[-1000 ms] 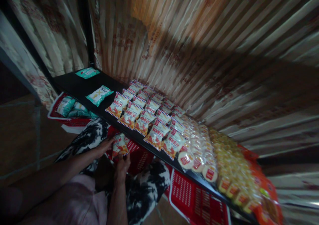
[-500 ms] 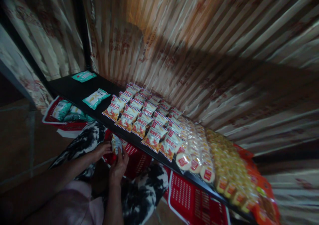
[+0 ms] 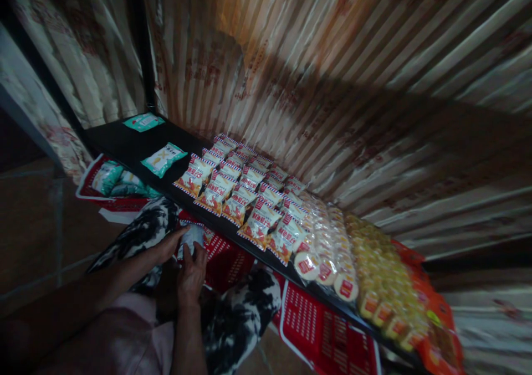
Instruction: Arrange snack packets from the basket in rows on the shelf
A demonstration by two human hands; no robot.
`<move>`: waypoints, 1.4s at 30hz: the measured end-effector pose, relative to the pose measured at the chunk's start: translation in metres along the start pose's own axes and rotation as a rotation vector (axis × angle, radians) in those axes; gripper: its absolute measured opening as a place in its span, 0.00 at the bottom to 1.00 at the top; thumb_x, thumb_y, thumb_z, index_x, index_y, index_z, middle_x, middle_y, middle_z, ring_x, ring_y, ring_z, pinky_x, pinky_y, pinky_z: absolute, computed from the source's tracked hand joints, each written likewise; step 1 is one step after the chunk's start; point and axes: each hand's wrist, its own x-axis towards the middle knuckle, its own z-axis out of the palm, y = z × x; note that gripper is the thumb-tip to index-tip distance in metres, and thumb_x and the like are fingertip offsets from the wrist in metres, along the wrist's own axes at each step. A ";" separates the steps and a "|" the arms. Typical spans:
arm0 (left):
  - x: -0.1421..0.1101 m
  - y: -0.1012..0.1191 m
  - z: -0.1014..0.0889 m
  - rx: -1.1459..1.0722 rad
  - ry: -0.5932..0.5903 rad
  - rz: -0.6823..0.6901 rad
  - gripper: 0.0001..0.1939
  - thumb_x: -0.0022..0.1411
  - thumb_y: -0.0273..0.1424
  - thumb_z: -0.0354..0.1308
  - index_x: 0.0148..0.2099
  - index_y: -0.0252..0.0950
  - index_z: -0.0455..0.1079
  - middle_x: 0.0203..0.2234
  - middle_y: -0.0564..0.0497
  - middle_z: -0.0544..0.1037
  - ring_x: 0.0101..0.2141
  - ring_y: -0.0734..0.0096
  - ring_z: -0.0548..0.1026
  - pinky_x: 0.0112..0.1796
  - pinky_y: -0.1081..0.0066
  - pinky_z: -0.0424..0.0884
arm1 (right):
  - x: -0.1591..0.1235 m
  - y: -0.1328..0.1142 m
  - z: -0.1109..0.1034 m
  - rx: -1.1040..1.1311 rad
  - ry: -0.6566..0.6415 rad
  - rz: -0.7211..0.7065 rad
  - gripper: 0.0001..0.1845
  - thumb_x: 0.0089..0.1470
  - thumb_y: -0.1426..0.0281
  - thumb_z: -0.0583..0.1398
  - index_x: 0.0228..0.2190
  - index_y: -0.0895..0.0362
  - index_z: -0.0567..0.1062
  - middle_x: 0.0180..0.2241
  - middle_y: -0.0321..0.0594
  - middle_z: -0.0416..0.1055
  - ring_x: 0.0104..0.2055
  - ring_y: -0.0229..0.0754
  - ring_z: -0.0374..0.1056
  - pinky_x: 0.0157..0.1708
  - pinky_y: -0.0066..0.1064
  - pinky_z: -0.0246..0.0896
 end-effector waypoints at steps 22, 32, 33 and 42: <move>-0.007 -0.006 0.000 -0.176 0.123 -0.100 0.12 0.49 0.32 0.57 0.34 0.28 0.71 0.19 0.49 0.76 0.23 0.66 0.76 0.24 0.73 0.69 | 0.006 0.004 -0.002 0.109 0.131 0.053 0.18 0.58 0.70 0.51 0.47 0.60 0.72 0.48 0.51 0.68 0.51 0.46 0.62 0.50 0.42 0.60; -0.027 0.004 0.005 -0.112 0.219 0.034 0.11 0.44 0.31 0.61 0.32 0.30 0.70 0.18 0.51 0.75 0.22 0.67 0.75 0.24 0.72 0.68 | 0.009 0.004 -0.002 0.172 0.151 0.054 0.17 0.57 0.68 0.52 0.46 0.59 0.72 0.46 0.50 0.70 0.49 0.45 0.65 0.48 0.40 0.64; -0.030 0.006 0.006 -0.101 0.221 0.055 0.11 0.43 0.31 0.61 0.31 0.30 0.70 0.18 0.51 0.75 0.22 0.67 0.74 0.24 0.72 0.68 | 0.009 0.004 -0.002 0.188 0.164 0.060 0.17 0.57 0.68 0.52 0.46 0.59 0.72 0.45 0.50 0.70 0.49 0.46 0.65 0.47 0.40 0.64; -0.046 0.017 0.021 -0.002 0.292 0.192 0.09 0.38 0.31 0.63 0.25 0.34 0.69 0.20 0.51 0.76 0.24 0.67 0.73 0.27 0.71 0.68 | 0.011 0.004 -0.006 0.307 0.163 0.118 0.17 0.58 0.67 0.52 0.45 0.57 0.73 0.44 0.49 0.72 0.48 0.46 0.67 0.48 0.42 0.64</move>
